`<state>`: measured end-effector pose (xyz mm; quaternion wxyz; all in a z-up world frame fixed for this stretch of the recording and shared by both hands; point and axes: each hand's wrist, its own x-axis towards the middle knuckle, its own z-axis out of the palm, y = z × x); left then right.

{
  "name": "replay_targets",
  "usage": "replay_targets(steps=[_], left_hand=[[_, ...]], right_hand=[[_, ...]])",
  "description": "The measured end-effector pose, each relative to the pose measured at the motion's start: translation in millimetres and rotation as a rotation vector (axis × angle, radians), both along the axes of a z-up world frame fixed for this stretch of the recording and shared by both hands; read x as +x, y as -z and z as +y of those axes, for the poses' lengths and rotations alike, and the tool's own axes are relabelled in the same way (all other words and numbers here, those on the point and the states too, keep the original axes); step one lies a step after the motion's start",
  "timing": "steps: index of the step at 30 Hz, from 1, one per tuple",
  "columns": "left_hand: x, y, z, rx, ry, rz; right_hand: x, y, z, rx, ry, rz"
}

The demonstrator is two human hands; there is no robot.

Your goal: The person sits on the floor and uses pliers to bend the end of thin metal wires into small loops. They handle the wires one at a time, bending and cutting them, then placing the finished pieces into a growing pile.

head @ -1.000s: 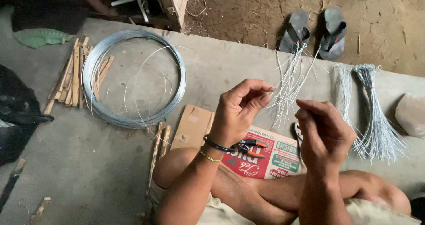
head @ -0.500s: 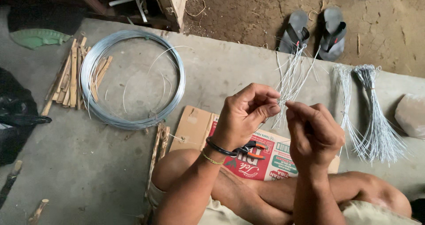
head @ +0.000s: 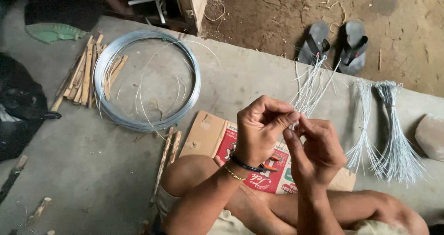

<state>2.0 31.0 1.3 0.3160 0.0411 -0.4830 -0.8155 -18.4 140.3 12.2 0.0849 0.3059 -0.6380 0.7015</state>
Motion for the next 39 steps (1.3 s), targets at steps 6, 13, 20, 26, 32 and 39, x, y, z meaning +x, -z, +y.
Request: replay_targets(steps=[6,13,20,26,32,39], left_hand=[[-0.5,3.1,-1.7,0.082,-0.06,-0.132],[3.8,-0.2,4.9,-0.008,-0.141,-0.05],[15.3,-17.3,23.2,-0.059,-0.042,-0.001],[11.4,-10.3,16.9,0.001,0.19,-0.021],[0.7,4.7,-21.2,0.162,0.466,0.092],[13.4,-4.0,-30.9,0.019,0.506,0.062]], right_hand=[[3.9,-0.6,-16.0,0.062,0.09,-0.026],[1.5,5.9,-13.6,0.129,0.229,0.037],[-15.7,24.2,1.3,-0.082,0.203,-0.06],[-28.8,22.9,14.9,-0.266,0.053,-0.307],[-32.2,13.8,32.0,-0.412,-0.327,-0.751],[-25.6,18.0,37.1,-0.441,-0.441,-0.724]])
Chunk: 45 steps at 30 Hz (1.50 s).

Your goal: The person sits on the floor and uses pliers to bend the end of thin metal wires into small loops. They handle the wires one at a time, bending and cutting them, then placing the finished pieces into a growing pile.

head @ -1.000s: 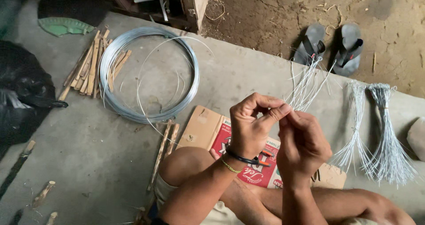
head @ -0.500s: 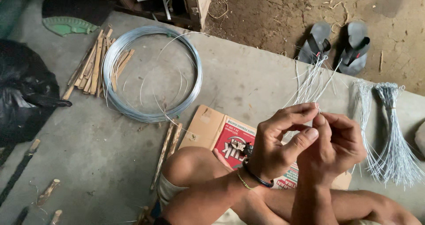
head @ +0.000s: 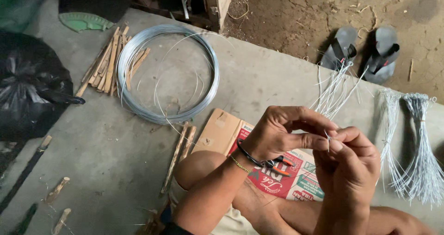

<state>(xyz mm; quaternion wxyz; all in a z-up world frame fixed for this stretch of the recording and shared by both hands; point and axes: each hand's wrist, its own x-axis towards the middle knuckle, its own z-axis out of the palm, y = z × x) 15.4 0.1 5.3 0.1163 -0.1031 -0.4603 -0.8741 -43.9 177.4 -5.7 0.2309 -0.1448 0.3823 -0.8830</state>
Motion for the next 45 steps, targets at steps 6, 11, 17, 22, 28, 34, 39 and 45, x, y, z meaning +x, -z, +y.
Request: replay_targets(steps=[6,11,17,22,28,34,39,45], left_hand=[[3.3,1.4,3.7,0.014,-0.057,-0.027],[-4.5,9.3,24.9,0.139,-0.16,-0.068],[-17.2,22.4,48.0,0.32,-0.344,-0.191],[-20.0,28.5,49.6,0.378,-0.399,-0.207],[-10.1,14.9,25.0,-0.068,-0.146,0.003],[-3.6,-0.9,1.9,-0.392,-0.067,0.194],[-0.2,-4.2,0.8,-0.539,-0.213,0.226],[-3.3,8.1,17.1,-0.287,-0.092,-0.092]], right_hand=[[8.7,6.0,-8.1,0.044,0.137,0.128],[14.3,13.1,-16.6,0.304,0.406,0.408],[18.2,17.2,-29.1,0.647,0.588,0.764],[14.0,21.2,-30.0,0.838,0.61,0.819],[-16.4,14.7,12.4,0.132,0.055,0.079],[-22.8,20.9,33.2,-0.061,-0.232,-0.145],[-10.2,9.6,22.4,0.008,-0.12,-0.058],[6.1,-4.6,5.7,0.301,0.238,0.468]])
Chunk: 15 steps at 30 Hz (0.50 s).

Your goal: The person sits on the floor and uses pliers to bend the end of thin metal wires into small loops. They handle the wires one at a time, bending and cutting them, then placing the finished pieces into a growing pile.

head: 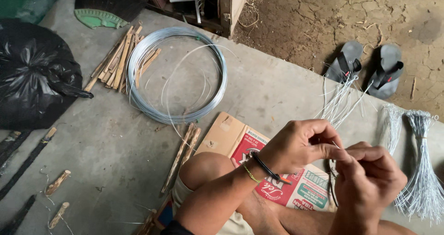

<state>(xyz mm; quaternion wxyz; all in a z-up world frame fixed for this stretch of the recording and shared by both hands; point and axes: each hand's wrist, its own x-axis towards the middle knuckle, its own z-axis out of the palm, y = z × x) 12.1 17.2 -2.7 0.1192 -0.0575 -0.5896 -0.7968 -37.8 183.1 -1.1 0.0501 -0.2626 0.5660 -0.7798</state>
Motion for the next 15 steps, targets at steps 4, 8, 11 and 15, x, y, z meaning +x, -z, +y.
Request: replay_targets(steps=[4,8,11,15], left_hand=[[-5.7,11.7,-2.9,0.153,0.084,-0.13],[-4.7,16.0,-8.7,0.43,0.282,-0.139],[-1.1,14.0,-15.4,0.493,0.442,-0.077],[3.0,7.1,-7.6,0.371,0.386,0.066]], right_hand=[[6.4,5.5,-6.5,0.232,0.203,0.271],[4.4,17.9,-6.1,0.027,0.144,0.061],[-6.1,22.2,8.0,-0.281,-0.14,-0.267],[-22.3,32.1,25.3,-0.498,-0.477,-0.55]])
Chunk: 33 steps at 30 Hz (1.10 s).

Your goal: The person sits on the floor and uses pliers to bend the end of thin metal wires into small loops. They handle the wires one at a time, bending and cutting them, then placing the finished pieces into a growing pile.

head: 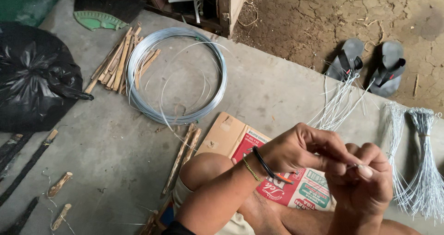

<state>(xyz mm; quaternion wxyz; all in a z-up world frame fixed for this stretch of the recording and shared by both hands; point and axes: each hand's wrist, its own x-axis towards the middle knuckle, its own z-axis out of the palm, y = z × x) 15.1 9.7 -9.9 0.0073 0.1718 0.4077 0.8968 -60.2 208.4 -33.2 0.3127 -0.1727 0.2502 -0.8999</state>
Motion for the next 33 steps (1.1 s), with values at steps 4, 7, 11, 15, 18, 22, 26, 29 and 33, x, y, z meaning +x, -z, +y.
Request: replay_targets(steps=[4,7,11,15,18,22,26,29,33], left_hand=[[3.1,-7.9,6.0,-0.186,-0.18,0.072],[7.9,-11.0,8.9,-0.235,-0.261,0.098],[8.3,-11.0,12.3,-0.239,-0.341,0.057],[2.6,-6.3,22.1,-0.179,-0.419,-0.036],[-4.0,-0.9,32.4,-0.056,-0.396,-0.182],[-9.9,3.0,42.7,0.136,-0.353,-0.259],[-6.8,-3.6,44.9,0.012,-0.454,-0.278],[-3.2,-11.6,33.0,-0.053,-0.385,-0.141],[-2.8,-15.1,0.0,-0.276,-0.281,0.139]], right_hand=[[-4.1,11.5,4.8,-0.068,-0.197,-0.068],[0.5,17.2,3.8,-0.091,-0.212,-0.14],[5.3,14.4,-3.9,-0.085,-0.162,-0.137],[10.8,0.7,-12.4,0.154,0.161,0.118],[23.4,-3.6,-24.7,0.378,0.528,0.426],[33.0,-5.2,-38.1,0.765,0.925,0.849],[32.0,-3.8,-42.8,0.788,0.904,0.82],[20.6,-8.5,-29.5,0.442,0.524,0.316],[-4.3,-13.4,-10.4,0.217,0.011,0.006]])
